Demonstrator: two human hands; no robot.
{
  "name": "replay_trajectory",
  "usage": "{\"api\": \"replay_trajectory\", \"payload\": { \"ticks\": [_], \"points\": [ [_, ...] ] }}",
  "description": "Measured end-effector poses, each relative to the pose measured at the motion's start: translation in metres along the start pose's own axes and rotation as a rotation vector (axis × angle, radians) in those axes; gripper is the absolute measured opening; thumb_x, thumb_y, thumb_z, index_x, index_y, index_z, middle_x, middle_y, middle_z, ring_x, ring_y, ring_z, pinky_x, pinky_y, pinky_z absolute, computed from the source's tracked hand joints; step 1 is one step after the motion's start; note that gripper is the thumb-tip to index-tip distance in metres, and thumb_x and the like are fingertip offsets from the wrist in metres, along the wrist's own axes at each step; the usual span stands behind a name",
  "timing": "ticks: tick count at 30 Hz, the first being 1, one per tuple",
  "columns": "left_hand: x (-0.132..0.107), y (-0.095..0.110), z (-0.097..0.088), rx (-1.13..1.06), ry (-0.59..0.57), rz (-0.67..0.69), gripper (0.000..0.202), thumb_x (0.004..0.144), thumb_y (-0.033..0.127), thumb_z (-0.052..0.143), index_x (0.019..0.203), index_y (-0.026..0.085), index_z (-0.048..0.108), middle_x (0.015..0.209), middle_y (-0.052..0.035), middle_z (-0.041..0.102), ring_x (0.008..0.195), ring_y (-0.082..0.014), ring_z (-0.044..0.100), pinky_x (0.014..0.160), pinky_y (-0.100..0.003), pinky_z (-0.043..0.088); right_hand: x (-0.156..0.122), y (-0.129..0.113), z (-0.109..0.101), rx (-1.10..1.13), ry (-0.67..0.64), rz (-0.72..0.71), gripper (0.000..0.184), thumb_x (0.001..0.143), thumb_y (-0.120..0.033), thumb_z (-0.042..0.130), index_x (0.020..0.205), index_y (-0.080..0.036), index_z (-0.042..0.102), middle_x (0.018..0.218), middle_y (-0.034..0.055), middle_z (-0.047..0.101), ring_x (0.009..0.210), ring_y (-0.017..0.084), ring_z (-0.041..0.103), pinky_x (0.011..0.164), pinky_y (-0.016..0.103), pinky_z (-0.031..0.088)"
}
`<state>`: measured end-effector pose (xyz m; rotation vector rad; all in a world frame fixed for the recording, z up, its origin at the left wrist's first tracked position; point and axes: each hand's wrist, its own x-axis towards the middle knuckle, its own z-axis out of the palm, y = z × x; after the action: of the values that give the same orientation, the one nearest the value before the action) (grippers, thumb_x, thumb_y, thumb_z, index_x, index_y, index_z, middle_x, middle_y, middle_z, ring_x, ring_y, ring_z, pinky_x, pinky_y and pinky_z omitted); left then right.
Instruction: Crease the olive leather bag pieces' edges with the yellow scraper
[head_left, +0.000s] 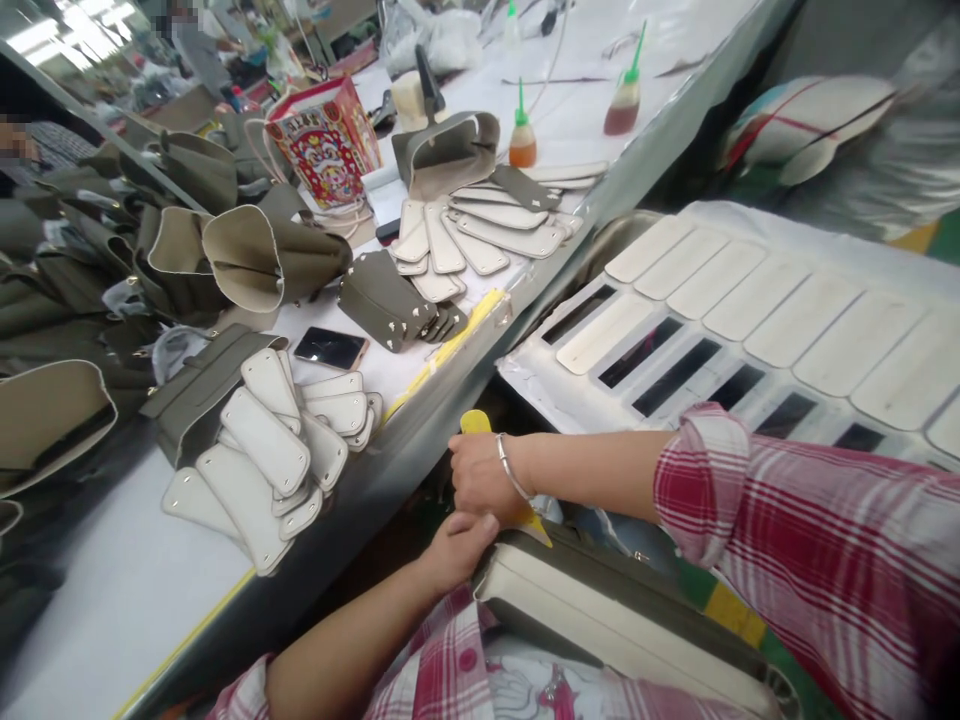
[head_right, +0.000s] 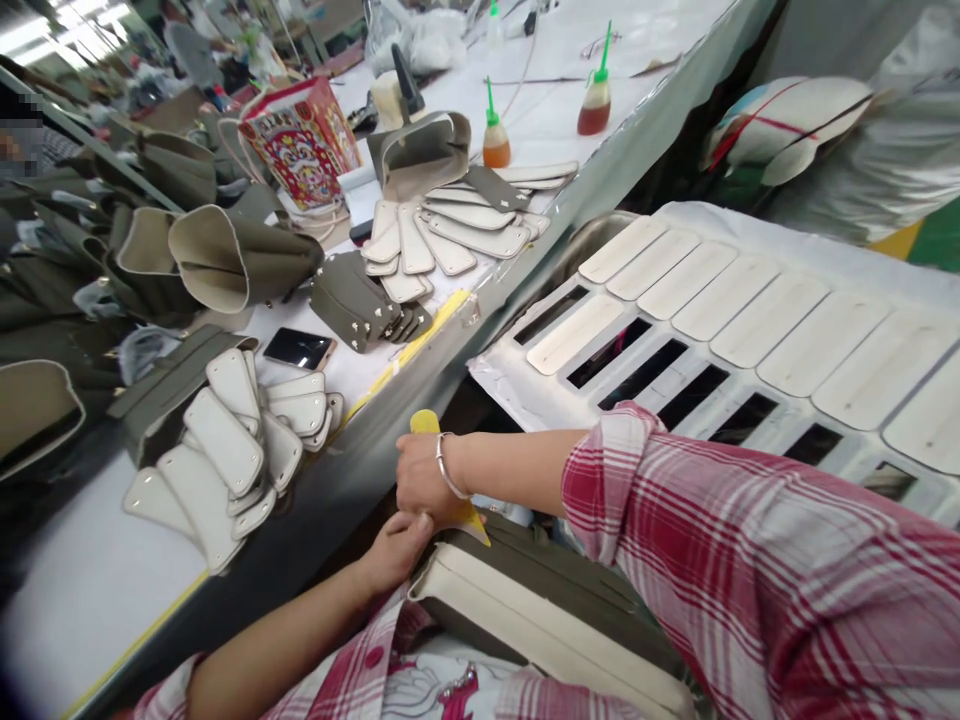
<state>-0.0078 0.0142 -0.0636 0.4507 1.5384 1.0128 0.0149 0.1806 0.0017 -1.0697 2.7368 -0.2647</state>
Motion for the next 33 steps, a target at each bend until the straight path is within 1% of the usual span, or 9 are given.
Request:
{"api": "replay_trajectory", "payload": {
  "ticks": [4, 7, 10, 13, 17, 22, 25, 29, 33],
  "points": [
    [-0.003, 0.011, 0.012, 0.132, 0.133, 0.039, 0.060, 0.058, 0.073, 0.053, 0.047, 0.014, 0.053, 0.046, 0.0008, 0.040, 0.056, -0.0133, 0.041, 0.054, -0.026, 0.033, -0.007, -0.001, 0.001, 0.002, -0.024, -0.021, 0.019, 0.076, -0.032, 0.054, 0.068, -0.021, 0.067, 0.069, 0.0031, 0.067, 0.066, 0.019, 0.056, 0.065, 0.035, 0.026],
    [-0.003, 0.020, 0.020, 0.185, 0.100, 0.036, 0.060, 0.058, 0.072, 0.054, 0.042, 0.014, 0.045, 0.045, 0.0038, 0.032, 0.051, -0.0084, 0.031, 0.049, -0.023, 0.027, -0.019, -0.003, 0.005, 0.002, 0.005, 0.002, 0.025, 0.080, -0.036, 0.051, 0.068, -0.021, 0.067, 0.070, 0.0030, 0.068, 0.065, 0.018, 0.056, 0.065, 0.035, 0.026],
    [-0.003, 0.025, 0.027, 0.221, 0.069, 0.041, 0.058, 0.060, 0.067, 0.057, 0.042, 0.014, 0.044, 0.045, 0.0044, 0.033, 0.050, -0.0075, 0.030, 0.049, -0.022, 0.027, -0.029, -0.006, 0.009, 0.007, 0.069, 0.027, 0.035, 0.085, -0.041, 0.044, 0.067, -0.020, 0.067, 0.070, 0.0037, 0.068, 0.065, 0.018, 0.057, 0.065, 0.034, 0.027],
    [-0.002, 0.027, 0.032, 0.210, 0.033, 0.016, 0.050, 0.064, 0.061, 0.060, 0.055, 0.012, 0.060, 0.054, 0.0005, 0.050, 0.057, -0.0109, 0.043, 0.056, -0.024, 0.037, -0.035, -0.010, 0.014, 0.020, 0.099, 0.077, 0.047, 0.088, -0.046, 0.037, 0.064, -0.020, 0.068, 0.066, 0.0051, 0.067, 0.063, 0.017, 0.057, 0.064, 0.034, 0.028],
    [0.001, 0.032, 0.033, 0.172, -0.065, -0.013, 0.044, 0.069, 0.048, 0.064, 0.092, 0.010, 0.066, 0.087, -0.0072, 0.065, 0.080, -0.0194, 0.056, 0.073, -0.028, 0.045, -0.043, -0.017, 0.018, 0.073, 0.105, 0.176, 0.055, 0.090, -0.048, 0.029, 0.067, -0.019, 0.069, 0.064, 0.0061, 0.066, 0.064, 0.017, 0.058, 0.063, 0.034, 0.030],
    [0.008, 0.045, 0.030, 0.342, -0.249, 0.009, 0.045, 0.071, 0.044, 0.065, 0.101, 0.011, 0.064, 0.100, -0.0080, 0.066, 0.093, -0.0240, 0.057, 0.082, -0.032, 0.045, -0.058, -0.033, 0.022, 0.188, 0.104, 0.395, 0.052, 0.090, -0.048, 0.028, 0.078, -0.020, 0.070, 0.072, 0.0084, 0.068, 0.071, 0.021, 0.061, 0.062, 0.033, 0.035],
    [0.011, 0.051, 0.031, 0.417, -0.354, 0.006, 0.044, 0.069, 0.043, 0.066, 0.099, 0.012, 0.065, 0.099, -0.0077, 0.066, 0.094, -0.0245, 0.058, 0.083, -0.032, 0.045, -0.064, -0.046, 0.022, 0.237, 0.089, 0.525, 0.051, 0.090, -0.049, 0.027, 0.080, -0.022, 0.070, 0.074, 0.0088, 0.068, 0.073, 0.022, 0.062, 0.060, 0.033, 0.037],
    [0.008, 0.051, 0.027, 0.450, -0.407, -0.025, 0.044, 0.065, 0.042, 0.070, 0.097, 0.012, 0.065, 0.095, -0.0075, 0.067, 0.092, -0.0242, 0.059, 0.079, -0.032, 0.046, -0.070, -0.067, 0.022, 0.245, 0.082, 0.638, 0.051, 0.090, -0.048, 0.026, 0.083, -0.022, 0.070, 0.075, 0.0092, 0.068, 0.073, 0.023, 0.062, 0.061, 0.033, 0.037],
    [-0.003, 0.047, 0.010, 0.277, -0.493, -0.016, 0.082, 0.055, 0.035, 0.078, 0.127, 0.017, 0.043, 0.118, -0.0095, 0.056, 0.107, -0.0266, 0.051, 0.091, -0.037, 0.039, -0.080, -0.083, 0.031, 0.208, 0.101, 0.732, 0.052, 0.092, -0.046, 0.023, 0.081, -0.023, 0.069, 0.068, 0.0087, 0.067, 0.066, 0.022, 0.063, 0.060, 0.032, 0.037]
  ]
}}
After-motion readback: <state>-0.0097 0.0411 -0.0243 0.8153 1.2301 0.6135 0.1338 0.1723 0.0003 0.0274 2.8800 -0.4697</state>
